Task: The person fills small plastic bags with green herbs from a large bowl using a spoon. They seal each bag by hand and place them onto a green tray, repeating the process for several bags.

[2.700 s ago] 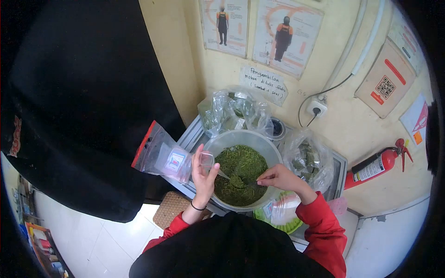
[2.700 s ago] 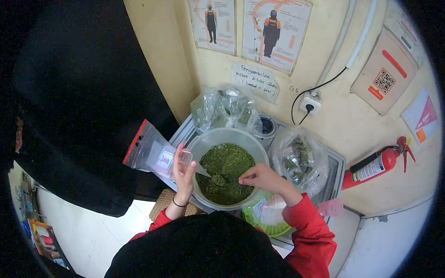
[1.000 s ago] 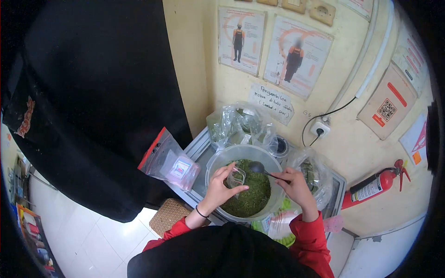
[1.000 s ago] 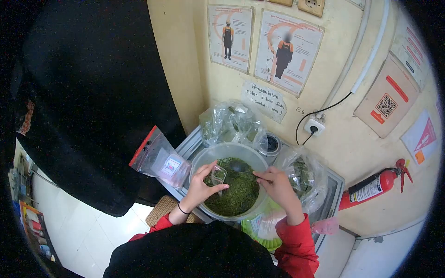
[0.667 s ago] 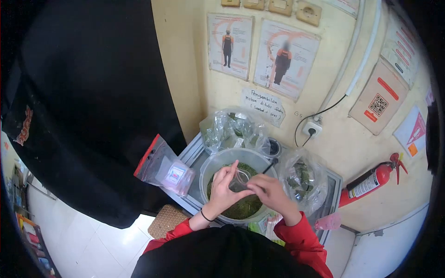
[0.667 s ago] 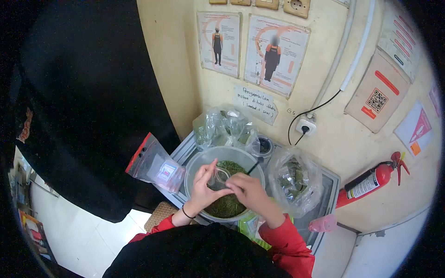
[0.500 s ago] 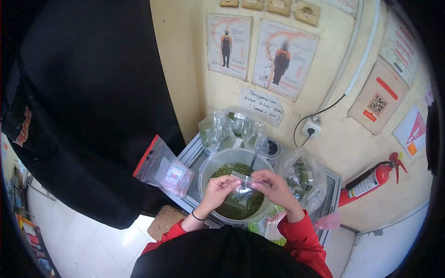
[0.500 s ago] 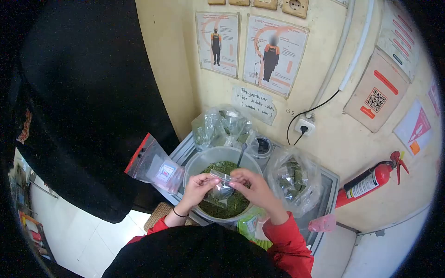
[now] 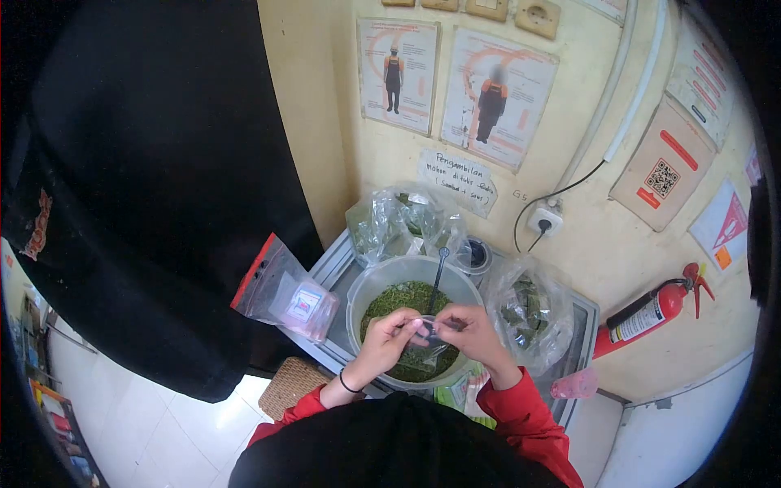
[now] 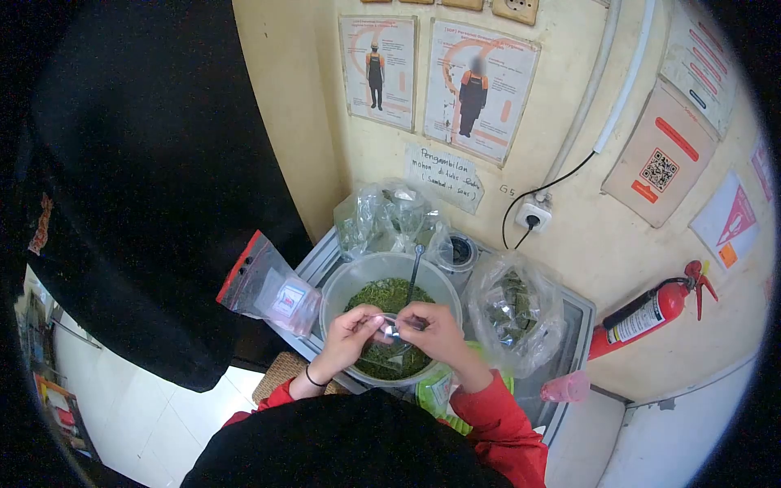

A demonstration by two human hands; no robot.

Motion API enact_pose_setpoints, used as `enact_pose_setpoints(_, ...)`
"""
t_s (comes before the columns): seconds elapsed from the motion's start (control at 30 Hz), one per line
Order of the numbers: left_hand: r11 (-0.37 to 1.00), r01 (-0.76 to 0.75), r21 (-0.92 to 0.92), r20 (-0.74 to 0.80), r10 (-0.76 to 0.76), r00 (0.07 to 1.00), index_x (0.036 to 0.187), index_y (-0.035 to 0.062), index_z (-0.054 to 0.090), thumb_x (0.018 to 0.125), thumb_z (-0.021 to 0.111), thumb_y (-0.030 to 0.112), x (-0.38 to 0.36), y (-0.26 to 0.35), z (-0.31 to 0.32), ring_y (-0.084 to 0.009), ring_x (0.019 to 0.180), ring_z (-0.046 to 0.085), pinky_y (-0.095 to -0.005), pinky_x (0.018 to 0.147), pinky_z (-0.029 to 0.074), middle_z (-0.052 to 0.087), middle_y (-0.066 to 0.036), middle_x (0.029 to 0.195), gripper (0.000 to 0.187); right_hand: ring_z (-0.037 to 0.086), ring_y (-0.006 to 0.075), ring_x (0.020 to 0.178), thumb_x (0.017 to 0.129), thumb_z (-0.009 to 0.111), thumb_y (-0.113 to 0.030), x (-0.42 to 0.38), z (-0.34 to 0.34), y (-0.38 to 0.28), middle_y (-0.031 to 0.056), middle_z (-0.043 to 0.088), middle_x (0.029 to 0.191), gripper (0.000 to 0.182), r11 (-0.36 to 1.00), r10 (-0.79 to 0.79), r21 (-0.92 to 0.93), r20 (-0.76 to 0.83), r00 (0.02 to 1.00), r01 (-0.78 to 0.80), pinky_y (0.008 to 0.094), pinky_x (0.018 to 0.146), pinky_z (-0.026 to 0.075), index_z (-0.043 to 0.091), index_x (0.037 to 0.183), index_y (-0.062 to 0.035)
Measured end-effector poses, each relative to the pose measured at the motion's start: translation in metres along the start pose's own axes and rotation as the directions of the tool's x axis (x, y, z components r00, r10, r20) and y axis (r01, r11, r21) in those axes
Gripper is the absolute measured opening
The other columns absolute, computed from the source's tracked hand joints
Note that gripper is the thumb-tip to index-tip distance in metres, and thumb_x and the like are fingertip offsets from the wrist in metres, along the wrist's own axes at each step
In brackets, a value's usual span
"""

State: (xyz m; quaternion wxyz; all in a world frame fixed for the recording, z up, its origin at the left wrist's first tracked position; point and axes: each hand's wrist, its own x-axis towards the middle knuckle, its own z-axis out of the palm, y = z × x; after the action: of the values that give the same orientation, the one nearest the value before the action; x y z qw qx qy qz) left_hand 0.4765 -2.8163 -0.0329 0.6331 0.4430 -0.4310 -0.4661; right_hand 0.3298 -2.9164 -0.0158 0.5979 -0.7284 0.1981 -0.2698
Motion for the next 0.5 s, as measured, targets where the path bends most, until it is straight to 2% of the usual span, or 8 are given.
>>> enact_pose_setpoints(0.1,0.998,0.025,0.053,0.023,-0.026,0.999,0.096,-0.0042,0.049,0.087,0.046,0.006,-0.001,0.007,0.0,-0.0154,0.073,0.06,-0.025,0.066,0.051,0.058,-0.008,0.083,0.014,0.048,0.0051,0.066,0.074,0.059,-0.003,0.001,0.003,-0.001,-0.0014,0.054,0.069,0.006,0.999,-0.018,-0.032,0.003,1.0,0.018,0.0199,0.06,0.038,0.059,0.078,0.0011)
enact_pose_setpoints(0.2,0.993,-0.072,0.094,0.089,0.064,0.994,0.095,-0.0036,0.05,0.087,0.046,0.005,0.0,0.0,0.002,-0.0157,0.073,0.061,-0.0243,0.064,0.05,0.058,-0.008,0.081,0.013,0.047,0.0053,0.065,0.074,0.06,-0.003,0.002,0.005,-0.011,-0.0015,0.054,0.067,0.005,0.994,0.007,-0.106,0.017,1.0,-0.006,0.0202,0.059,0.037,0.06,0.076,0.0012)
enact_pose_setpoints(0.3,0.985,-0.089,0.151,0.103,0.074,0.992,0.093,-0.003,0.051,0.087,0.046,0.006,0.001,0.004,0.001,-0.0166,0.073,0.061,-0.0247,0.064,0.051,0.058,-0.009,0.082,0.012,0.046,0.005,0.063,0.074,0.06,-0.005,0.001,0.005,-0.013,-0.0016,0.054,0.066,0.006,0.991,-0.02,-0.129,0.002,1.0,0.02,0.0205,0.057,0.036,0.06,0.075,0.0011)
enact_pose_setpoints(0.43,0.997,0.017,0.078,0.016,-0.018,1.0,0.097,-0.0017,0.05,0.087,0.046,0.007,0.001,0.003,-0.006,-0.0177,0.074,0.061,-0.0247,0.064,0.05,0.058,-0.01,0.085,0.014,0.045,0.0061,0.057,0.071,0.061,-0.003,-0.005,-0.007,-0.005,0.0001,0.054,0.064,0.006,0.989,-0.102,-0.117,-0.059,0.993,0.095,0.0215,0.051,0.037,0.059,0.074,0.0006)
enact_pose_setpoints(0.5,0.998,0.059,-0.021,0.027,-0.058,0.998,0.099,-0.0009,0.048,0.087,0.047,0.007,0.003,-0.002,-0.01,-0.0183,0.077,0.061,-0.0246,0.066,0.05,0.059,-0.011,0.088,0.015,0.046,0.0061,0.056,0.073,0.061,-0.003,-0.007,-0.008,-0.002,0.0002,0.055,0.065,0.004,1.0,-0.015,-0.011,-0.087,0.996,0.015,0.0207,0.051,0.037,0.06,0.075,0.0003)
